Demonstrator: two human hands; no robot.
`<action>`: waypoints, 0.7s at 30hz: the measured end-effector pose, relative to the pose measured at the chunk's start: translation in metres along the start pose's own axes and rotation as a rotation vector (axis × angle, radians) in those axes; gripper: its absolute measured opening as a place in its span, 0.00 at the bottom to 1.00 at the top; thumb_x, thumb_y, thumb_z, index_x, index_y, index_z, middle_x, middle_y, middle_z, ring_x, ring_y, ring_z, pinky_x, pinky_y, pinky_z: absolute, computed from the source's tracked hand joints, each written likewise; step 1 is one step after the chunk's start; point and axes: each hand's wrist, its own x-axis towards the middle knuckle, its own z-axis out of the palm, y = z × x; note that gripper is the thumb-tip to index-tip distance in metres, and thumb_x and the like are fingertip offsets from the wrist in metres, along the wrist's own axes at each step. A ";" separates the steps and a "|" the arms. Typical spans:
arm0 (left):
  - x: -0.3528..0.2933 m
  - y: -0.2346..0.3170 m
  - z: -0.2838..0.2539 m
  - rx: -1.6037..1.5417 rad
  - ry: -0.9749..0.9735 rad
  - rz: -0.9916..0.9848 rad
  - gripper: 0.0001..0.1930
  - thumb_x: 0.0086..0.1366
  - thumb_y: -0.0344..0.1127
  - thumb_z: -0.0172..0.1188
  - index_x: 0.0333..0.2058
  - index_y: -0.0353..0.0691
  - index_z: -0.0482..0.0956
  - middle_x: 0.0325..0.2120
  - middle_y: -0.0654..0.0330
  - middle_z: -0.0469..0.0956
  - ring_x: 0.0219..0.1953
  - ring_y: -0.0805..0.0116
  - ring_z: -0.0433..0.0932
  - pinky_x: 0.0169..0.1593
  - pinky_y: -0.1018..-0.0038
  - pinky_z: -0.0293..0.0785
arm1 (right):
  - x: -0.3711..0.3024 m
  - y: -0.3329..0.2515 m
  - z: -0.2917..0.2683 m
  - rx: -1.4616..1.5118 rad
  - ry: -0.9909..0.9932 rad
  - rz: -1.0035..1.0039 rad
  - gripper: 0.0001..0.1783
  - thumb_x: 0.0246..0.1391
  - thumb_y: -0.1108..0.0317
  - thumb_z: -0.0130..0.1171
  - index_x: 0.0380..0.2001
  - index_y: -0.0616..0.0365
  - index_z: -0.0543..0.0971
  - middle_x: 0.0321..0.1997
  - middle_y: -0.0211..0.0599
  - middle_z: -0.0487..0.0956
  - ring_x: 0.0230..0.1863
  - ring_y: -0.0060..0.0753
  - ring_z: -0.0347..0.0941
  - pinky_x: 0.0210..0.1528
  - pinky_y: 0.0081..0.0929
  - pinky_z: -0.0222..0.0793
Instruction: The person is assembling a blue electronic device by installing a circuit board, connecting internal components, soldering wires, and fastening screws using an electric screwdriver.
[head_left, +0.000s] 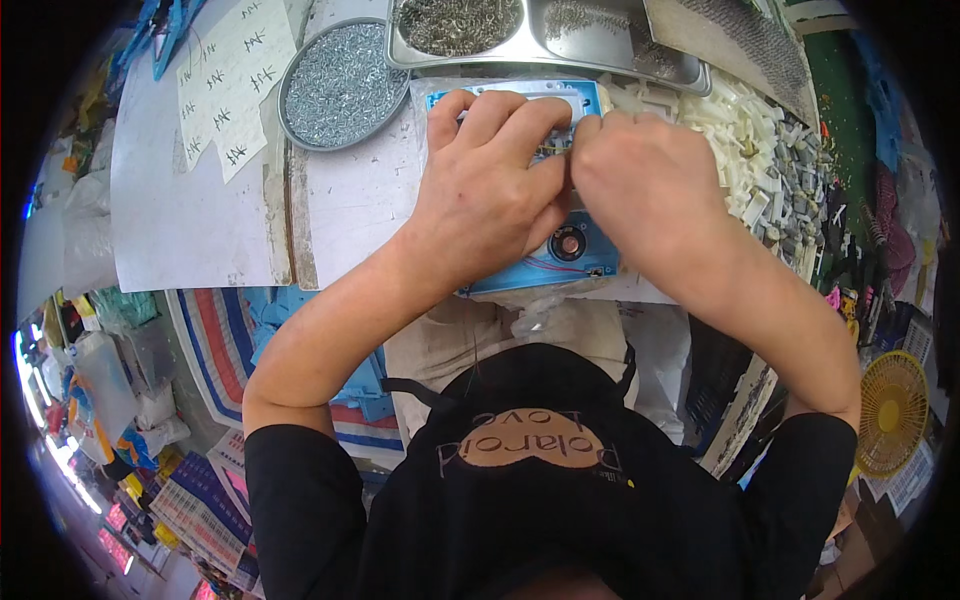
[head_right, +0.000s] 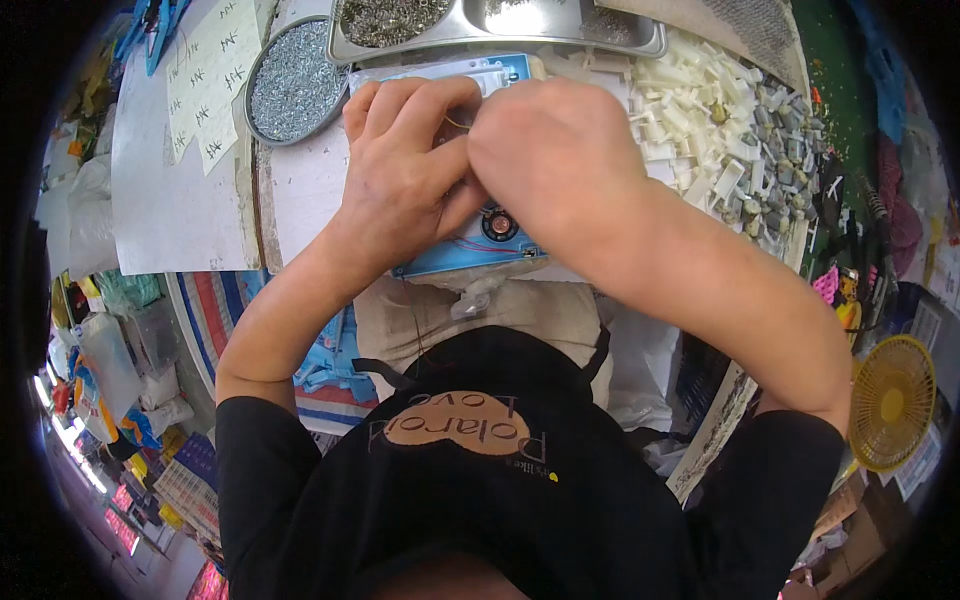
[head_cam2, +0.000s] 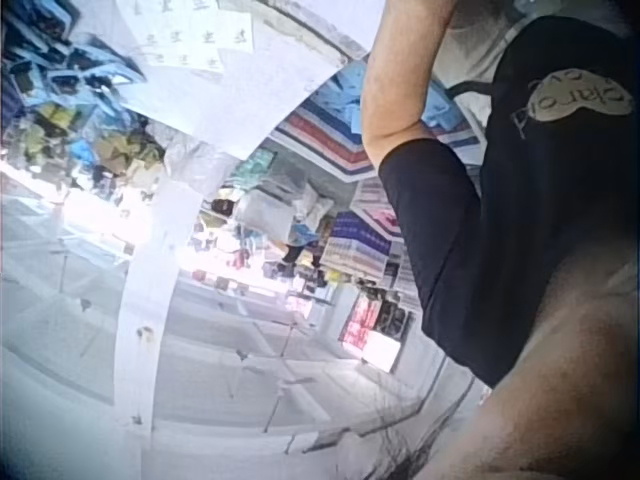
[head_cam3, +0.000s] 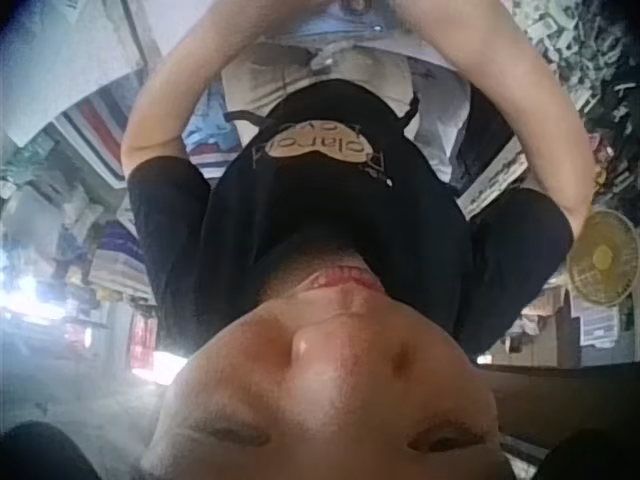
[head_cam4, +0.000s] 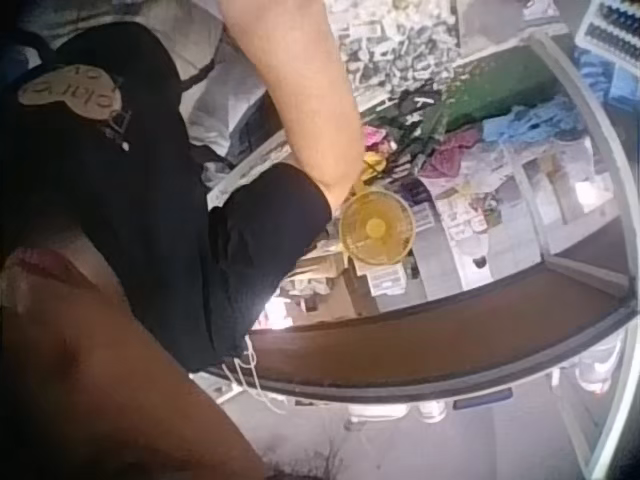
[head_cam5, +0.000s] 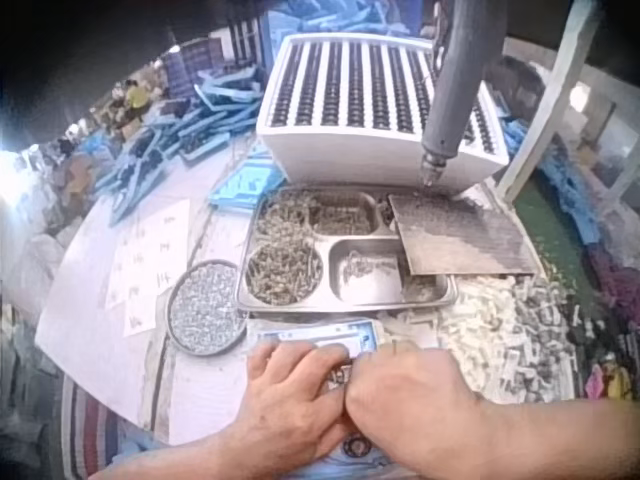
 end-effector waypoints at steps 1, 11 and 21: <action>0.001 0.002 -0.001 -0.014 0.004 -0.009 0.08 0.49 0.37 0.68 0.29 0.44 0.85 0.48 0.61 0.77 0.51 0.62 0.73 0.57 0.56 0.59 | -0.003 0.001 0.004 0.040 0.134 -0.088 0.07 0.39 0.69 0.63 0.26 0.56 0.80 0.32 0.44 0.81 0.37 0.47 0.81 0.37 0.38 0.77; 0.008 -0.011 -0.001 -0.112 -0.005 0.020 0.09 0.54 0.34 0.68 0.36 0.45 0.86 0.44 0.60 0.77 0.44 0.58 0.75 0.52 0.60 0.64 | -0.007 0.035 0.006 0.522 -0.040 0.479 0.09 0.55 0.67 0.65 0.28 0.63 0.81 0.20 0.39 0.79 0.22 0.32 0.75 0.28 0.30 0.69; 0.030 -0.015 -0.008 -0.111 -0.112 0.089 0.13 0.49 0.33 0.73 0.34 0.43 0.83 0.38 0.60 0.77 0.37 0.58 0.75 0.44 0.62 0.68 | -0.022 0.032 0.018 0.516 0.086 0.455 0.11 0.54 0.61 0.61 0.28 0.59 0.79 0.26 0.54 0.80 0.32 0.62 0.78 0.36 0.55 0.73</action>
